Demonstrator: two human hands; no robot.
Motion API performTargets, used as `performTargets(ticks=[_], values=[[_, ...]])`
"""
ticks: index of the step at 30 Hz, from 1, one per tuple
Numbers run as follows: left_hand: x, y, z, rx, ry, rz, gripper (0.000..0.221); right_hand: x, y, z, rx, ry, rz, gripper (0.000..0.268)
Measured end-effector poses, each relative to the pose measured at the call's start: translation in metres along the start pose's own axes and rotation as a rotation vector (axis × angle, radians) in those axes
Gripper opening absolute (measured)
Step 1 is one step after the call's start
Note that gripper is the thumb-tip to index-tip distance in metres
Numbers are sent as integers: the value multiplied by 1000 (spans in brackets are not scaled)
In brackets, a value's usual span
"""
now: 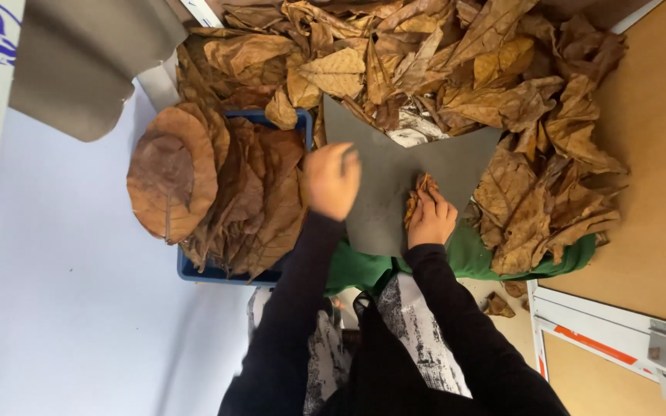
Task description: Removing the central stems from dried leaves by hand using a template for positioning.
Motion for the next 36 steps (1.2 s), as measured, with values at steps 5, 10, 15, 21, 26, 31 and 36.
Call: performTargets(ticks=[5, 10, 15, 21, 26, 31, 36], values=[[9, 237, 3, -150, 235, 362, 21, 2, 1, -2, 31, 5, -5, 14], [21, 361, 1, 70, 367, 681, 25, -1, 8, -5, 38, 6, 14, 15], [33, 372, -2, 146, 572, 309, 7, -14, 27, -15, 49, 48, 87, 21], [33, 370, -9, 139, 750, 225, 10, -7, 20, -11, 97, 34, 86, 20], [49, 386, 4, 121, 581, 365, 10, 6, 6, -5, 131, 34, 129, 19], [120, 348, -4, -74, 215, 350, 14, 14, 1, 0, 175, 26, 179, 21], [210, 318, 16, -189, 112, 67, 19, 15, -8, 3, 154, -1, 125, 19]])
Point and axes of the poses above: each hand's wrist, its own x-axis towards the middle knuckle, its own y-axis out of the palm, z = x × y, the point moved 10 cm from there along x, towards the middle knuckle, and after that the axes turned 9 degrees about -x, right-handed, at the moved point
